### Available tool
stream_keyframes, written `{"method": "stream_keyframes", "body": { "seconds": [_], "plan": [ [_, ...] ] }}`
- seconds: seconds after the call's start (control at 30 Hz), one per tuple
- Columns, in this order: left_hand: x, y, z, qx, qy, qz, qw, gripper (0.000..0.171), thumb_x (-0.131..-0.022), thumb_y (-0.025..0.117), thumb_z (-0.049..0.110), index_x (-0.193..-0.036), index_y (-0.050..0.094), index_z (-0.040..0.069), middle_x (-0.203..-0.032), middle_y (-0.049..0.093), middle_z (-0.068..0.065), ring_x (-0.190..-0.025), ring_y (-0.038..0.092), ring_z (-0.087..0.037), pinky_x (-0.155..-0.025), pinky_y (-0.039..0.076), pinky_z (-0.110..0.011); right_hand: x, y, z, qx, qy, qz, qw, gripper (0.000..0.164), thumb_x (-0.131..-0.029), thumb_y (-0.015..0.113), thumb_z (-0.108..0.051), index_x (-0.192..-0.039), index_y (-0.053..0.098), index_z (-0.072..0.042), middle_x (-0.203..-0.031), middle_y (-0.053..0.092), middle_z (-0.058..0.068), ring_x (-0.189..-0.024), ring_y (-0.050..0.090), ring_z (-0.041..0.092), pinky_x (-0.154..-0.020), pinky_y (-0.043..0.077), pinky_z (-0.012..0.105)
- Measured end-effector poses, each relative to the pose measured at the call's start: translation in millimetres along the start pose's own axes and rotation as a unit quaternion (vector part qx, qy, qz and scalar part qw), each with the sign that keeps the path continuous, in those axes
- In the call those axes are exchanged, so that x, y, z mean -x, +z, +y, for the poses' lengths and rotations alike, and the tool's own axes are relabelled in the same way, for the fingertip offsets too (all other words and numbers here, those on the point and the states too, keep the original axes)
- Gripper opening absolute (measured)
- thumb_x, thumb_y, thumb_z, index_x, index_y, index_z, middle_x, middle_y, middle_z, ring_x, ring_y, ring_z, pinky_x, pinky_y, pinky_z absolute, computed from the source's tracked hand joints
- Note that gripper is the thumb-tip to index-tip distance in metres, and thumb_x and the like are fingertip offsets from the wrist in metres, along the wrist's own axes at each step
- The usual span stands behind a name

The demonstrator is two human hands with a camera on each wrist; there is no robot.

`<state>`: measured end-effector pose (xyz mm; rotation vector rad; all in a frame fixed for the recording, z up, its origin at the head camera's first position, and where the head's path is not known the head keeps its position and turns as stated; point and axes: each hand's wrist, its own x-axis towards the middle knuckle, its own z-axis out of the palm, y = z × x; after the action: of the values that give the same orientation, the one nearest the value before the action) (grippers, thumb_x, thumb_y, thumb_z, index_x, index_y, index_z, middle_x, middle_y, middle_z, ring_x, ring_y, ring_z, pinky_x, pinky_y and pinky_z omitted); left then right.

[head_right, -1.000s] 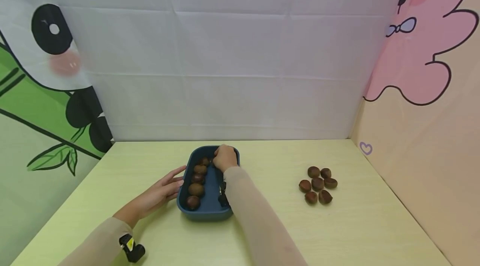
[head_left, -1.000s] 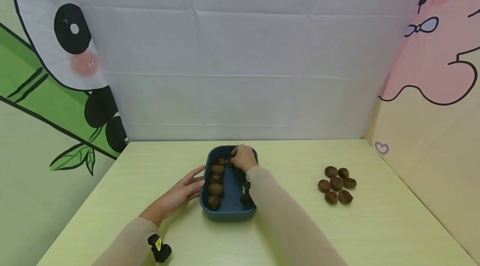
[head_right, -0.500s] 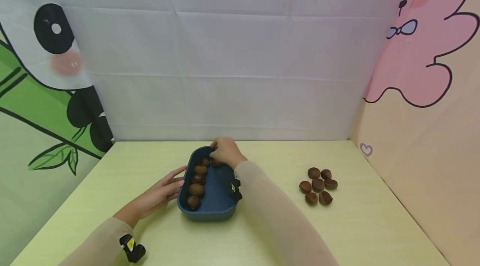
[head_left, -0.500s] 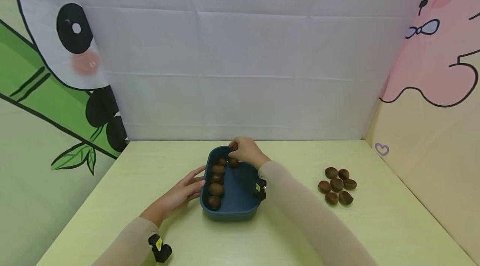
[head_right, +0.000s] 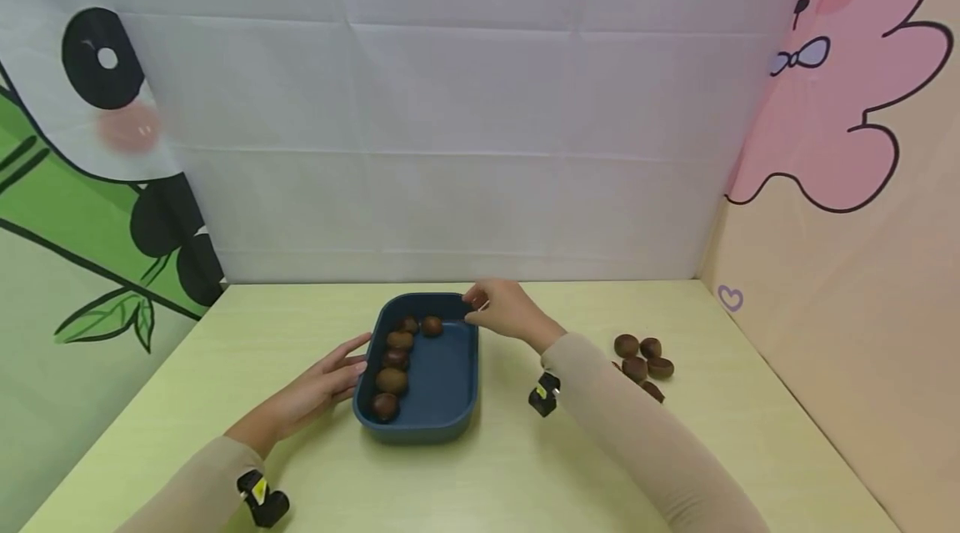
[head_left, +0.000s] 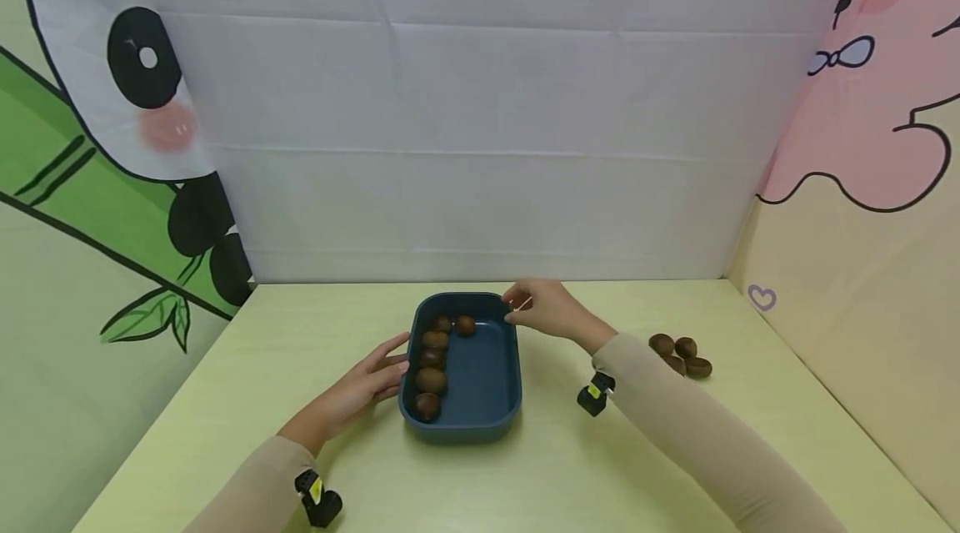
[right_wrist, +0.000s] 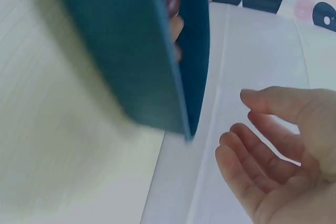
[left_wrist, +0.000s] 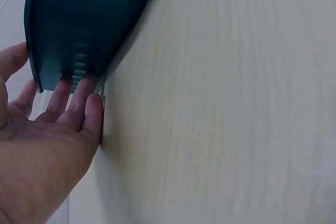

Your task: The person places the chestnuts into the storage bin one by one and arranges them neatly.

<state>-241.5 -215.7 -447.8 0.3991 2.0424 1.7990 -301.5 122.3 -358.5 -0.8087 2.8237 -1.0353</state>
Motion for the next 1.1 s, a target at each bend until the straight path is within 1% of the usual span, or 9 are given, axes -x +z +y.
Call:
{"method": "stream_keyframes", "body": {
  "seconds": [0.13,0.27,0.33,0.47,0.6,0.73,0.8,0.93,1.1],
  "plan": [
    [-0.8,-0.5,-0.4,-0.003,-0.005,0.002,1.0,0.069,-0.107,0.052,0.031,-0.162,0.013,0.019,-0.16,0.022,-0.024,-0.141,0.038,-0.035,-0.115,0.034,-0.043,25.1,-16.4,24.2,0.003,-0.004,-0.018,1.0,0.029,-0.093,0.073,-0.017,-0.12,0.07,-0.008,-0.111,0.069,0.005,-0.1,0.067,0.023,-0.082,0.056,0.036],
    [-2.5,-0.7,-1.7,-0.005,-0.011,0.006,0.9999,0.07,-0.106,0.053,0.032,-0.162,0.013,0.019,-0.16,0.023,-0.024,-0.14,0.04,-0.033,-0.113,0.036,-0.039,52.1,-29.4,50.6,0.005,0.01,-0.04,0.999,0.028,-0.095,0.071,-0.019,-0.121,0.069,-0.01,-0.111,0.068,0.001,-0.102,0.065,0.021,-0.084,0.055,0.039],
    [-2.9,-0.6,-2.2,-0.004,-0.014,0.007,0.9999,0.07,-0.106,0.053,0.033,-0.162,0.014,0.02,-0.16,0.024,-0.023,-0.14,0.04,-0.032,-0.114,0.035,-0.04,64.7,-34.6,63.2,0.004,0.02,-0.043,0.999,0.028,-0.095,0.071,-0.019,-0.121,0.069,-0.009,-0.111,0.069,0.001,-0.103,0.064,0.022,-0.086,0.055,0.04],
    [-2.9,-0.4,-2.1,0.001,-0.013,0.009,0.9999,0.069,-0.106,0.053,0.032,-0.162,0.015,0.021,-0.16,0.024,-0.023,-0.141,0.039,-0.034,-0.115,0.033,-0.044,85.2,-43.1,89.2,0.009,0.033,-0.041,0.999,0.03,-0.095,0.071,-0.019,-0.121,0.068,-0.006,-0.114,0.069,0.007,-0.104,0.064,0.023,-0.088,0.053,0.041],
    [-1.7,-0.1,-1.6,0.0,-0.008,0.007,0.9999,0.069,-0.106,0.052,0.031,-0.162,0.013,0.019,-0.161,0.022,-0.025,-0.142,0.037,-0.036,-0.116,0.031,-0.046,102.2,-48.4,109.8,0.017,0.047,-0.047,0.998,0.032,-0.094,0.072,-0.021,-0.121,0.068,-0.004,-0.114,0.069,0.01,-0.104,0.063,0.025,-0.089,0.051,0.044],
    [-1.2,0.3,-0.7,0.0,-0.008,0.006,0.9999,0.07,-0.106,0.053,0.031,-0.162,0.013,0.019,-0.161,0.022,-0.025,-0.142,0.036,-0.036,-0.116,0.03,-0.047,117.3,-51.2,124.6,0.021,0.065,-0.055,0.996,0.032,-0.093,0.073,-0.019,-0.121,0.068,-0.005,-0.117,0.068,0.01,-0.11,0.062,0.03,-0.093,0.05,0.05],
    [-1.1,0.4,0.1,0.0,-0.008,0.005,1.0,0.07,-0.106,0.052,0.031,-0.162,0.013,0.019,-0.161,0.021,-0.025,-0.142,0.036,-0.036,-0.116,0.03,-0.048,123.4,-52.4,130.8,0.027,0.065,-0.056,0.996,0.031,-0.092,0.074,-0.018,-0.119,0.068,-0.004,-0.116,0.069,0.01,-0.11,0.063,0.032,-0.094,0.05,0.052],
    [-0.7,0.8,0.8,0.0,-0.01,0.004,0.9999,0.07,-0.106,0.052,0.032,-0.162,0.013,0.019,-0.161,0.021,-0.025,-0.142,0.035,-0.036,-0.116,0.03,-0.048,130.5,-54.3,139.2,0.035,0.06,-0.056,0.996,0.032,-0.089,0.077,-0.019,-0.116,0.07,-0.005,-0.111,0.07,0.006,-0.104,0.064,0.027,-0.094,0.049,0.052],
    [-1.3,0.5,0.1,-0.003,-0.015,0.008,0.9999,0.069,-0.106,0.053,0.032,-0.162,0.014,0.02,-0.161,0.023,-0.023,-0.142,0.037,-0.035,-0.115,0.032,-0.045,132.2,-54.7,143.8,0.052,0.055,-0.062,0.995,0.031,-0.087,0.08,-0.02,-0.114,0.071,-0.009,-0.106,0.068,-0.002,-0.097,0.061,0.018,-0.091,0.048,0.048]
  ]
}}
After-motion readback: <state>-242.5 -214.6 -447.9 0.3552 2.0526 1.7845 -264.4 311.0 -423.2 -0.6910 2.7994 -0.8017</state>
